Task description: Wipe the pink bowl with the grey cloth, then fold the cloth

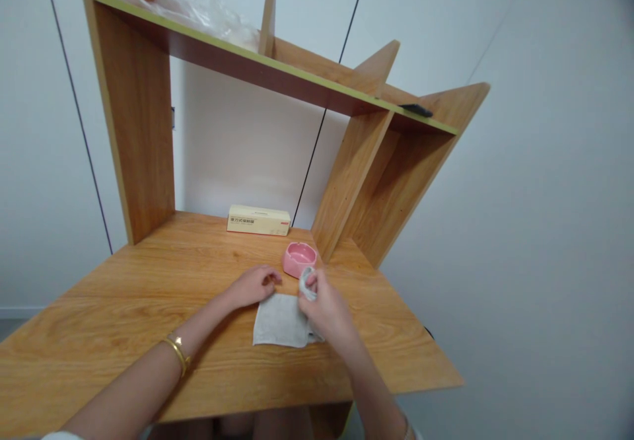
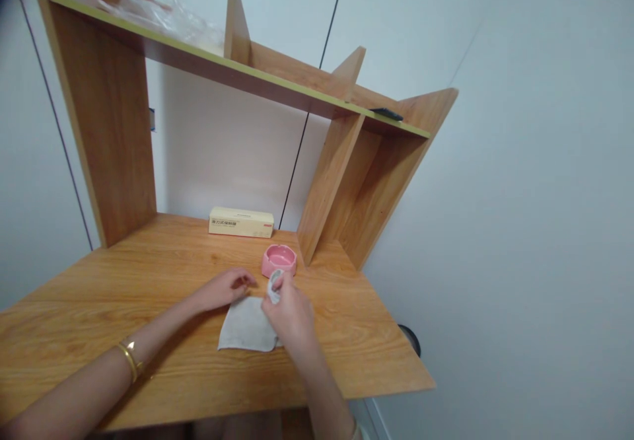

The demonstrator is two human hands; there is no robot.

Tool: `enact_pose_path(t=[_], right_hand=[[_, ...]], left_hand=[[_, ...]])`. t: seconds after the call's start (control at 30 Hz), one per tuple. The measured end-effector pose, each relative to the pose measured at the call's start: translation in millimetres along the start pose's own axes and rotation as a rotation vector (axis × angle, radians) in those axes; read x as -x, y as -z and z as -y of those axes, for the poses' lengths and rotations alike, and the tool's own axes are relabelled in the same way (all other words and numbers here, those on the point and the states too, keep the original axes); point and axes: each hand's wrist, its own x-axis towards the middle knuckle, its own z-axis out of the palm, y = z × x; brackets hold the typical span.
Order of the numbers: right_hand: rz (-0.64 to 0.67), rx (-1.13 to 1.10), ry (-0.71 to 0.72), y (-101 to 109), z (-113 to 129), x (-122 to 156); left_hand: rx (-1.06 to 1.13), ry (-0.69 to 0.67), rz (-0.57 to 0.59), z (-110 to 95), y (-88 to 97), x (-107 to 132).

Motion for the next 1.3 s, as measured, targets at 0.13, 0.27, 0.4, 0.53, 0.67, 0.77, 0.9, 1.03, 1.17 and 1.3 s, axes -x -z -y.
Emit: enact_pose_path(t=[0.13, 0.27, 0.4, 0.53, 0.67, 0.77, 0.9, 1.03, 1.17, 1.3], right_hand=[[0.162, -0.017, 0.184, -30.4, 29.4, 11.6], [0.077, -0.120, 0.186, -18.1, 6.3, 11.6], [0.018, -0.134, 0.193, 2.0, -27.6, 13.9], [0.068, -0.061, 0.372, -4.9, -42.0, 33.6], [0.106, 0.074, 0.435, -18.5, -46.4, 51.2], [0.115, 0.145, 0.454, -22.4, -48.4, 55.1], [0.126, 0.251, 0.459, -27.7, -55.4, 52.3], [0.013, 0.314, 0.355, -28.7, -72.2, 42.5], [0.066, 0.308, 0.329, -12.3, -77.9, 23.6], [0.071, 0.200, 0.316, 0.8, -61.1, -14.0]], left_hand=[[0.083, 0.096, -0.122, 22.7, 10.4, 3.6], [0.199, 0.118, -0.210, 25.7, 18.0, 9.0], [0.286, 0.062, -0.214, 15.0, 19.6, 12.0], [0.270, -0.099, -0.086, 2.6, 12.2, 14.9], [0.129, -0.130, -0.052, -4.7, 9.0, 17.2], [0.011, -0.157, -0.082, -10.3, 11.8, 18.5], [-0.159, -0.177, 0.039, -16.4, 10.8, 21.1], [-0.245, -0.098, 0.020, -14.0, 7.0, 20.9], [-0.260, -0.027, -0.076, -4.6, 7.8, 15.9], [-0.271, 0.046, -0.070, 5.7, 8.0, 11.5]])
